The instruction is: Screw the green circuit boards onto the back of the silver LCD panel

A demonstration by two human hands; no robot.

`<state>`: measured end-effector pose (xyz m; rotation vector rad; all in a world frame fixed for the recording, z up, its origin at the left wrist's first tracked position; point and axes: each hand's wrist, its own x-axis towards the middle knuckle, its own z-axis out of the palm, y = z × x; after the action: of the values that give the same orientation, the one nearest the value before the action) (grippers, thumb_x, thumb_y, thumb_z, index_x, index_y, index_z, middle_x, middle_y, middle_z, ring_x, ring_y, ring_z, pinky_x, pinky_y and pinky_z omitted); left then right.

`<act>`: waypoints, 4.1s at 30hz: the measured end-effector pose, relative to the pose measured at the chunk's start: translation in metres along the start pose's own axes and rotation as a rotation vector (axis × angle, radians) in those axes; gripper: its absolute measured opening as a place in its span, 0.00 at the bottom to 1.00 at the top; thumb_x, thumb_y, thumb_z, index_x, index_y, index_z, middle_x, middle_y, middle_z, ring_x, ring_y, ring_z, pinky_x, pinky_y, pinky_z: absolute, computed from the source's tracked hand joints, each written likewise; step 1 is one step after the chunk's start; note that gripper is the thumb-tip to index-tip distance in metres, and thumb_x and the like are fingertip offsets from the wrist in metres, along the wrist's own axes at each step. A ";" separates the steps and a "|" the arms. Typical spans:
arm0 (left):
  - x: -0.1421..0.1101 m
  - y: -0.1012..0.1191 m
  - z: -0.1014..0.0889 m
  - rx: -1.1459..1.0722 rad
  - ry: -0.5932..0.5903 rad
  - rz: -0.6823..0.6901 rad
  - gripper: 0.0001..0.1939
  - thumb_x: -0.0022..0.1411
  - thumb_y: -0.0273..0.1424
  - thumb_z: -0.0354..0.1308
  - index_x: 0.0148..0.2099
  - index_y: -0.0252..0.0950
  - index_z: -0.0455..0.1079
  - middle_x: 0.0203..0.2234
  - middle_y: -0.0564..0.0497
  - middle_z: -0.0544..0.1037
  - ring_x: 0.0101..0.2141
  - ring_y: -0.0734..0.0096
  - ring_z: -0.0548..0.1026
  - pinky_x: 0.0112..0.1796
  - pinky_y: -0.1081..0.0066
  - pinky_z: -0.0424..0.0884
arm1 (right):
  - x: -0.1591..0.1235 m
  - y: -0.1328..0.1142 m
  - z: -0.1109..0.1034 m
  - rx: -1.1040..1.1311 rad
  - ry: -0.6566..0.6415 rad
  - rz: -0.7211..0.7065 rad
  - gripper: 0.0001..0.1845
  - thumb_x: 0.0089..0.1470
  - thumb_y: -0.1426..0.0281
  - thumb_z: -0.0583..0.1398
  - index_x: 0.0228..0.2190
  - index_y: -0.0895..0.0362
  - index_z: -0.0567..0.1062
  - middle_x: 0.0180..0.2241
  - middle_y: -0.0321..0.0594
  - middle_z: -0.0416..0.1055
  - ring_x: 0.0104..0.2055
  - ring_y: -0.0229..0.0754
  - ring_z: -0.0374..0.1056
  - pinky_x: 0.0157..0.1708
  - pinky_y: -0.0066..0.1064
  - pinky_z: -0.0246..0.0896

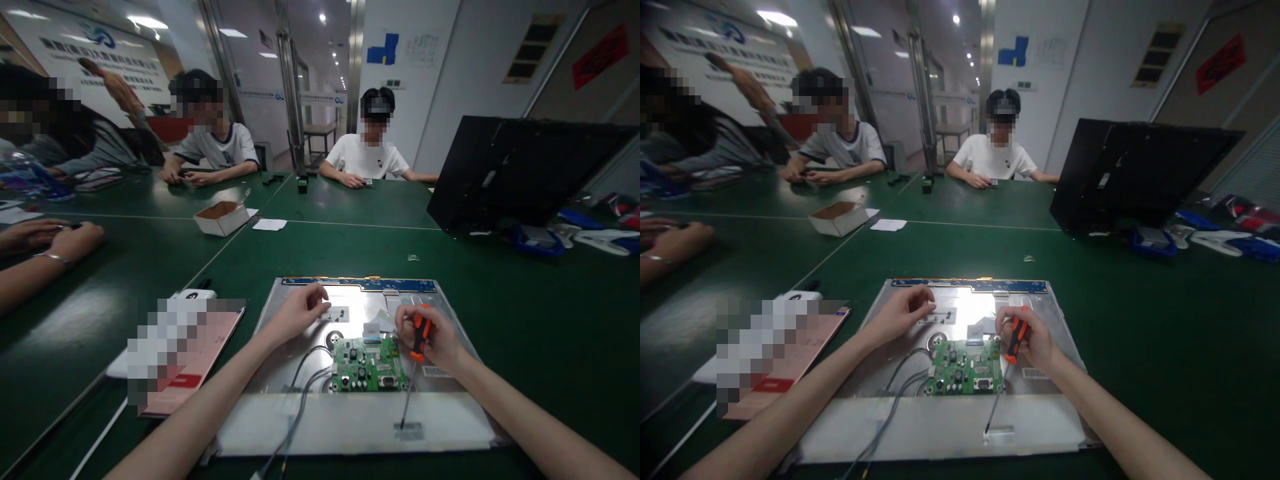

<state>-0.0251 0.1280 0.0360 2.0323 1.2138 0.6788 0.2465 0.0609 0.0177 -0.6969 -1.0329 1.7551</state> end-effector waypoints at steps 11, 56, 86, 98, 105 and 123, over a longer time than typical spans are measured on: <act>-0.008 0.004 0.004 0.186 -0.090 0.137 0.03 0.57 0.26 0.57 0.33 0.35 0.72 0.28 0.51 0.74 0.29 0.68 0.69 0.32 0.70 0.63 | 0.053 -0.017 0.047 0.135 0.079 -0.076 0.21 0.49 0.55 0.56 0.18 0.59 0.72 0.10 0.25 0.45 0.12 0.29 0.35 0.12 0.23 0.34; -0.021 0.013 0.011 -0.061 -0.258 0.147 0.05 0.59 0.29 0.59 0.31 0.36 0.73 0.28 0.52 0.73 0.30 0.70 0.70 0.33 0.71 0.65 | 0.070 0.016 0.021 0.189 0.210 -0.116 0.18 0.47 0.57 0.59 0.19 0.59 0.71 0.10 0.27 0.50 0.12 0.30 0.44 0.11 0.22 0.41; -0.015 0.012 0.019 0.110 -0.177 0.312 0.04 0.63 0.26 0.59 0.40 0.36 0.74 0.34 0.49 0.76 0.37 0.66 0.72 0.39 0.68 0.67 | 0.070 0.016 0.025 0.170 0.208 -0.133 0.18 0.46 0.56 0.59 0.19 0.58 0.70 0.10 0.26 0.50 0.12 0.30 0.42 0.09 0.22 0.39; 0.004 0.017 0.026 0.222 -0.275 0.414 0.07 0.60 0.21 0.59 0.32 0.36 0.75 0.28 0.52 0.76 0.32 0.69 0.72 0.36 0.70 0.62 | 0.070 0.015 0.026 0.145 0.194 -0.119 0.19 0.46 0.55 0.59 0.18 0.58 0.71 0.10 0.26 0.50 0.11 0.30 0.43 0.10 0.22 0.40; -0.011 0.018 0.011 0.115 -0.192 0.279 0.05 0.59 0.22 0.60 0.32 0.36 0.74 0.27 0.53 0.77 0.32 0.70 0.73 0.36 0.70 0.64 | 0.070 0.015 0.026 0.144 0.210 -0.115 0.19 0.45 0.55 0.59 0.18 0.58 0.71 0.09 0.26 0.49 0.11 0.30 0.41 0.09 0.22 0.39; -0.028 0.012 0.012 -0.044 -0.228 0.182 0.07 0.60 0.23 0.55 0.37 0.36 0.73 0.32 0.50 0.78 0.34 0.68 0.74 0.36 0.69 0.70 | 0.068 0.015 0.026 0.126 0.237 -0.103 0.18 0.45 0.55 0.60 0.19 0.58 0.71 0.10 0.26 0.51 0.12 0.31 0.45 0.10 0.22 0.43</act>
<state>-0.0221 0.0956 0.0346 2.1340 0.8844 0.5350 0.1925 0.1124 0.0169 -0.7393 -0.7770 1.5900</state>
